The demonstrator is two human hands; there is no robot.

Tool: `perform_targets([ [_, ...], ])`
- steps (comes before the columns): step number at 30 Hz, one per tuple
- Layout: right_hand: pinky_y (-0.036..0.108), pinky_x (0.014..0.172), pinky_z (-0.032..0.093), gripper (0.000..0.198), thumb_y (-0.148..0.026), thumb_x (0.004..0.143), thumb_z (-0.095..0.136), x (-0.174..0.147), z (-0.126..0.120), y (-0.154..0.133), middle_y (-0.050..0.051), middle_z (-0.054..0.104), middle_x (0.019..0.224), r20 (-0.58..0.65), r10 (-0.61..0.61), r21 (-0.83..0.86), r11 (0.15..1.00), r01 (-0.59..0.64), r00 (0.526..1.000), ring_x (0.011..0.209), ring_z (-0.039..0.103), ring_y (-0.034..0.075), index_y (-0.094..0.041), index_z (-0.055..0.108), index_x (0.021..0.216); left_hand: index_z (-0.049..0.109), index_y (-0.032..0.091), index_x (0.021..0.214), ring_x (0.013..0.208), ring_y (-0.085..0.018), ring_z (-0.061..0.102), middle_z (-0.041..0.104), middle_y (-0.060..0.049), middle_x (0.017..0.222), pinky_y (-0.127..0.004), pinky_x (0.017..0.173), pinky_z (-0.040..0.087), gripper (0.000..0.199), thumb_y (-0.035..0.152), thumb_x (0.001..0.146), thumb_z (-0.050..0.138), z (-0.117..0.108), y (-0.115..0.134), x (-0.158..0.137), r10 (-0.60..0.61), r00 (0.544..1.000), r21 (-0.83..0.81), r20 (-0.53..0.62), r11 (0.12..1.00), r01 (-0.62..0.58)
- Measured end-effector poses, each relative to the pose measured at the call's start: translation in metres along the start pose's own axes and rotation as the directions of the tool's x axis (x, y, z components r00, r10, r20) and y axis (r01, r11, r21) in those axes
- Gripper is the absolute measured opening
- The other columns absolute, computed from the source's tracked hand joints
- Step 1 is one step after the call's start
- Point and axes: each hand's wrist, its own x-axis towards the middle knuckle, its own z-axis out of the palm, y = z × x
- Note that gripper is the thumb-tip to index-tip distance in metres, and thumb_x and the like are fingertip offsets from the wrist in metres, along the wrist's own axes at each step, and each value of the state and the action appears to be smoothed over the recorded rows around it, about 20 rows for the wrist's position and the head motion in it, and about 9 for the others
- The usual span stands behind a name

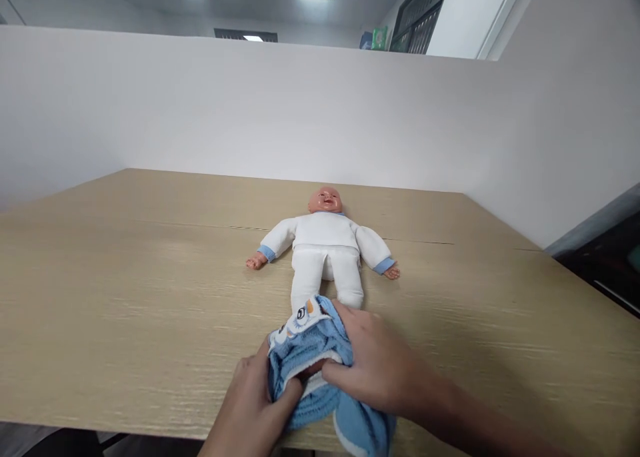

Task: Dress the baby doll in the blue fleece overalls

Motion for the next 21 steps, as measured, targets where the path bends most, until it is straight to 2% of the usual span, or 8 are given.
perform_targets([
  [3,0.042,0.093,0.05,0.033,-0.033,0.083,0.074,-0.002,0.006,0.001,0.011,0.074,0.116,0.014,0.023,-0.076,0.997,-0.022,1.0,0.106,0.071,0.032,-0.022,0.066,0.113,0.077,0.024,0.124,0.114,-0.042,0.068,0.08,-0.013,0.119,-0.057,0.104,0.05,0.039,0.045,0.095,0.06,0.003,-0.005,-0.002,0.022,0.999,0.159,0.025,0.987,-0.026],
  [6,0.044,0.093,0.049,0.036,-0.034,0.086,0.07,-0.005,0.011,0.002,0.013,0.074,0.12,0.039,0.04,-0.124,0.992,-0.035,0.998,0.109,0.072,0.035,-0.022,0.066,0.12,0.08,0.026,0.111,0.11,-0.04,0.069,0.08,-0.012,0.112,-0.053,0.101,0.049,0.029,0.042,0.094,0.061,0.006,-0.004,-0.004,0.085,0.996,0.22,-0.006,0.972,-0.081],
  [8,0.045,0.091,0.049,0.038,-0.034,0.086,0.071,-0.005,0.013,0.004,0.012,0.076,0.12,0.047,0.025,-0.104,0.994,-0.02,0.999,0.109,0.072,0.036,-0.023,0.065,0.122,0.08,0.026,0.111,0.113,-0.039,0.069,0.079,-0.012,0.115,-0.052,0.101,0.05,0.029,0.04,0.093,0.063,0.011,-0.006,-0.006,0.139,0.989,0.18,-0.051,0.975,-0.128],
  [10,0.043,0.088,0.049,0.038,-0.033,0.084,0.073,-0.005,0.012,0.007,0.009,0.077,0.117,0.044,0.0,-0.045,0.999,0.002,0.999,0.106,0.073,0.035,-0.024,0.065,0.119,0.078,0.024,0.116,0.12,-0.039,0.068,0.078,-0.014,0.122,-0.051,0.104,0.052,0.031,0.04,0.093,0.065,0.016,-0.009,-0.006,0.172,0.981,0.073,-0.086,0.983,-0.166],
  [15,0.035,0.079,0.049,0.03,-0.019,0.077,0.069,-0.001,0.0,0.01,0.001,0.076,0.101,-0.009,-0.096,0.148,0.984,0.096,0.995,0.088,0.069,0.025,-0.025,0.063,0.106,0.056,0.021,0.146,0.138,-0.033,0.064,0.066,-0.015,0.149,-0.043,0.117,0.051,0.054,0.045,0.098,0.066,0.022,-0.009,-0.005,0.102,0.981,-0.253,-0.167,0.957,-0.142],
  [17,0.033,0.075,0.048,0.027,-0.015,0.076,0.067,0.002,-0.003,0.012,-0.001,0.074,0.093,-0.018,-0.124,0.19,0.974,0.125,0.992,0.079,0.065,0.022,-0.025,0.062,0.1,0.051,0.022,0.147,0.136,-0.03,0.065,0.064,-0.015,0.151,-0.04,0.115,0.052,0.054,0.045,0.1,0.063,0.02,-0.002,-0.002,0.114,0.977,-0.271,-0.18,0.949,-0.161],
  [21,0.032,0.073,0.048,0.027,-0.011,0.073,0.065,0.009,-0.003,0.018,-0.003,0.073,0.089,-0.061,-0.14,0.246,0.957,0.151,0.988,0.076,0.061,0.019,-0.023,0.062,0.097,0.048,0.022,0.145,0.125,-0.03,0.069,0.069,-0.013,0.139,-0.039,0.106,0.055,0.052,0.042,0.099,0.063,0.012,0.008,0.004,0.147,0.971,-0.186,-0.189,0.965,-0.182],
])
